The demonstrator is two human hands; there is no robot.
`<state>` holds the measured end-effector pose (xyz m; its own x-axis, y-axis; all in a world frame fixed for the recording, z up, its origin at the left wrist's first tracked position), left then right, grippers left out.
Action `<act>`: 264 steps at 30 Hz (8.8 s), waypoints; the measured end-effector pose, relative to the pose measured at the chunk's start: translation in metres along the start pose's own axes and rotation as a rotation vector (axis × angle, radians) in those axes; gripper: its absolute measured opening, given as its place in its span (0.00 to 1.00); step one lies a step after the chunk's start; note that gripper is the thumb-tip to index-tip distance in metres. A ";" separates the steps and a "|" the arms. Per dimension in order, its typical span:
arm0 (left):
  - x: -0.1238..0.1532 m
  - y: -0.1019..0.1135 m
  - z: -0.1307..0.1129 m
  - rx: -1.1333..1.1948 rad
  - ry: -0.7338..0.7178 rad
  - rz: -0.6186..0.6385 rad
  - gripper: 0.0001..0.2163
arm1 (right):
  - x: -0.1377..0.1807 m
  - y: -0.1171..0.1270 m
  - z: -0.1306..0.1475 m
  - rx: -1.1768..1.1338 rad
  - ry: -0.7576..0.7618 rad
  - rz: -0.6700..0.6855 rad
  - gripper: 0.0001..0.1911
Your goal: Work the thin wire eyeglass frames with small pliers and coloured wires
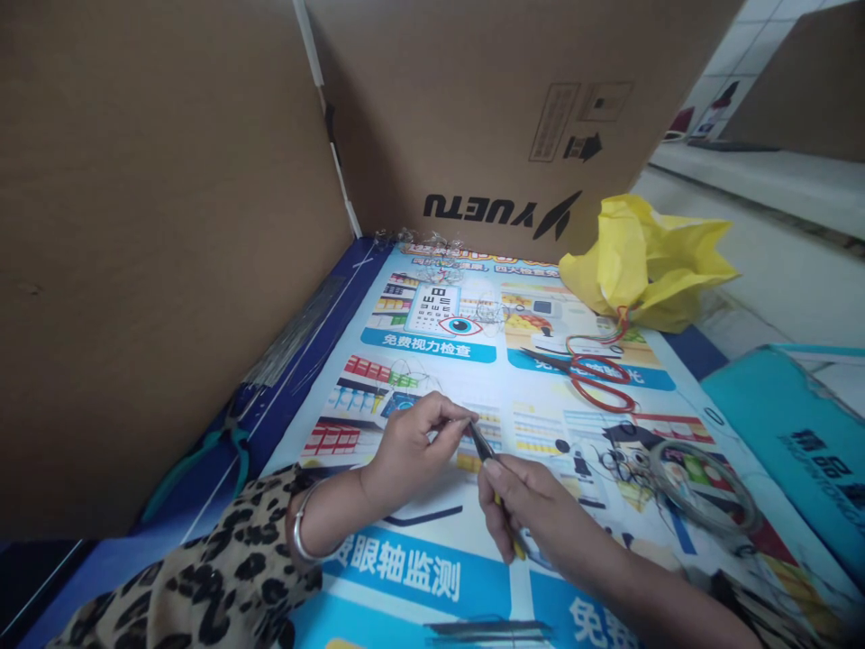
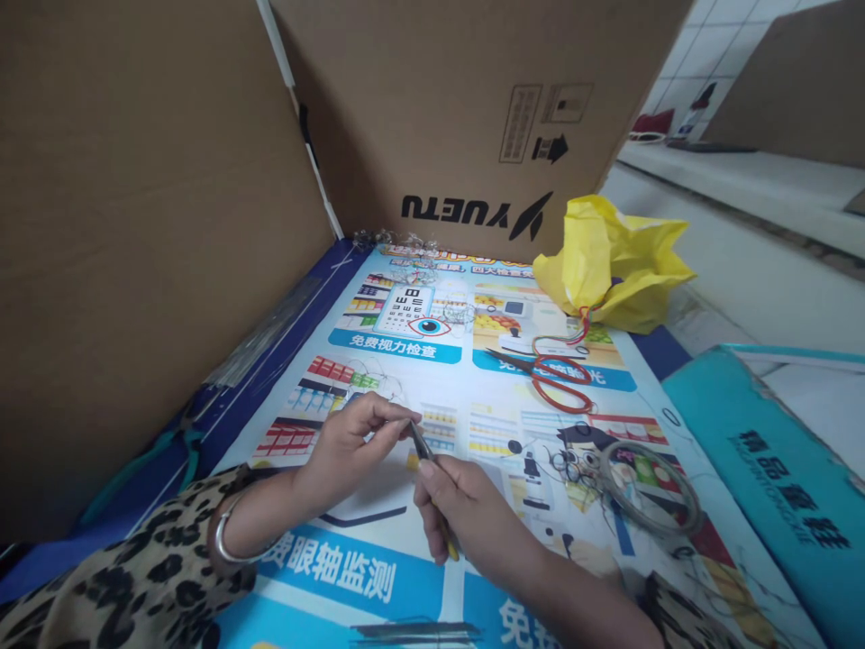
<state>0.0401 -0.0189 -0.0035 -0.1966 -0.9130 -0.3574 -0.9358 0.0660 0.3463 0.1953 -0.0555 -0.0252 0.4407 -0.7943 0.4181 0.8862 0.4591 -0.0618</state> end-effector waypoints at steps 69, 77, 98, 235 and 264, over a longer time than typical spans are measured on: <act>-0.009 0.018 -0.009 0.019 -0.212 -0.259 0.06 | -0.014 -0.024 0.034 0.313 0.198 -0.237 0.21; -0.015 0.030 -0.019 -0.068 -0.194 -0.052 0.05 | -0.013 -0.012 0.030 0.451 0.225 -0.252 0.20; -0.027 0.043 -0.014 0.234 0.066 0.391 0.04 | -0.014 0.018 0.042 0.870 0.389 -0.004 0.19; -0.026 0.042 -0.001 0.311 0.279 0.646 0.06 | -0.017 0.019 0.035 0.983 0.377 0.042 0.16; -0.009 0.042 -0.023 -0.176 -0.017 0.647 0.06 | 0.013 0.021 0.060 0.908 0.295 0.294 0.13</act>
<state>0.0096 -0.0169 0.0342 -0.7079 -0.7050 -0.0431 -0.5662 0.5301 0.6312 0.2109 -0.0320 0.0333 0.7521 -0.6106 0.2481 0.3456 0.6858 0.6405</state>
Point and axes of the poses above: each hand's wrist, its own x-axis away from the middle knuckle, its own y-axis out of the back of the hand, z = x × y, the point moved 2 cm from there along -x, towards the middle knuckle, and after that the axes turned 3 degrees about -y, right-handed, at the moved point
